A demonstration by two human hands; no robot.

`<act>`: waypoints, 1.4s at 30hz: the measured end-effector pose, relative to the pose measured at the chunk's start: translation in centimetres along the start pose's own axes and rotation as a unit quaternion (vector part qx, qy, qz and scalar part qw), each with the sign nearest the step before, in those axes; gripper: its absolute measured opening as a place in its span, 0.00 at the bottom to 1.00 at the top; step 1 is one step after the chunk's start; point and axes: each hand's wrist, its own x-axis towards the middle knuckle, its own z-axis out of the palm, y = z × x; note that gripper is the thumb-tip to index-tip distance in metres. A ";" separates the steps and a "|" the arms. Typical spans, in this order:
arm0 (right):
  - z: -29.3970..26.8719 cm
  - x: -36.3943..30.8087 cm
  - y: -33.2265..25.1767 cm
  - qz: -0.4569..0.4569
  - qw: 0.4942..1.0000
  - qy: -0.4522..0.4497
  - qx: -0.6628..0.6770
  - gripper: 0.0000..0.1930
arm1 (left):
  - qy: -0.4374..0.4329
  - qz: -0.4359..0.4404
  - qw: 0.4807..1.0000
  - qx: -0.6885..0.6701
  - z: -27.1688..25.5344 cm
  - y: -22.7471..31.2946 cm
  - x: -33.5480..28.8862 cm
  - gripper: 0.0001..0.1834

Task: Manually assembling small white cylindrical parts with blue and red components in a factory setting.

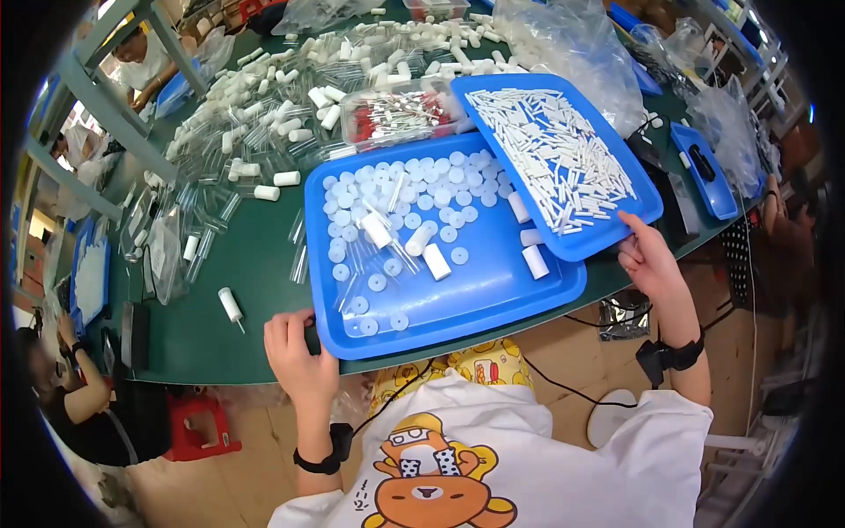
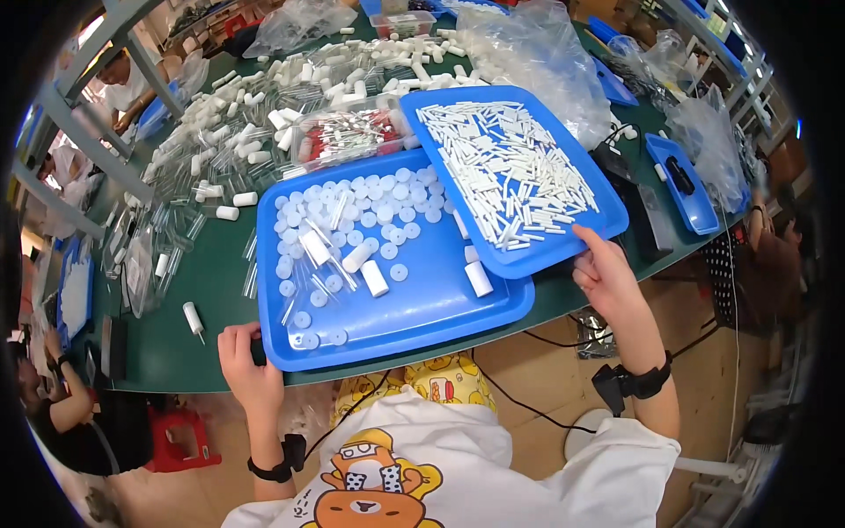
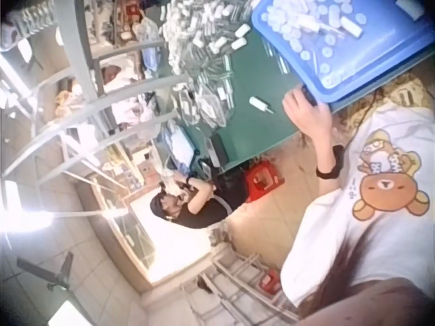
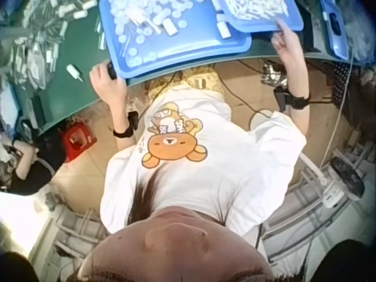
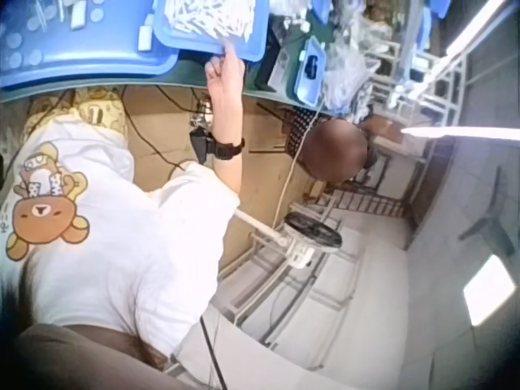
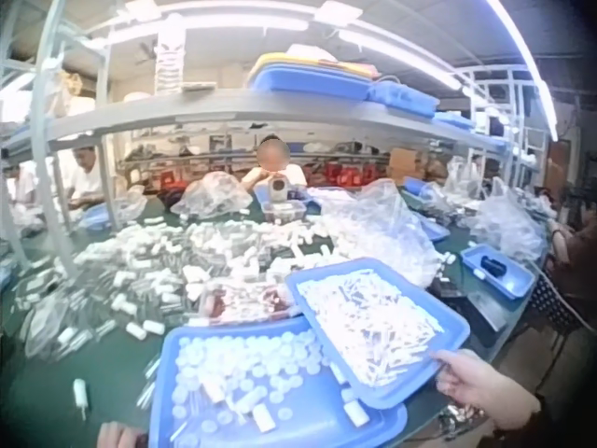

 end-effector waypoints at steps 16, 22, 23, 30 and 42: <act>10.4 -9.3 -1.2 -0.110 0.750 -0.368 -0.538 0.14 | 0.014 -0.014 0.999 -0.033 0.0 -0.6 -0.1 0.06; 17.2 -4.8 6.0 -0.434 0.569 -0.207 -0.667 0.16 | 0.003 -0.007 1.000 -0.018 -0.1 -0.2 0.3 0.07; 17.8 -4.0 6.6 -0.428 0.562 -0.173 -0.687 0.15 | 0.005 -0.007 1.000 -0.017 -0.1 -0.3 0.3 0.07; 17.8 -1.4 8.0 -0.416 0.580 -0.100 -0.693 0.11 | 0.008 -0.004 1.000 -0.013 -0.2 -0.4 0.3 0.06; 16.4 -4.0 7.3 -0.408 0.706 -0.118 -0.567 0.12 | 0.060 -0.079 0.983 -0.154 -0.9 -0.7 -0.4 0.24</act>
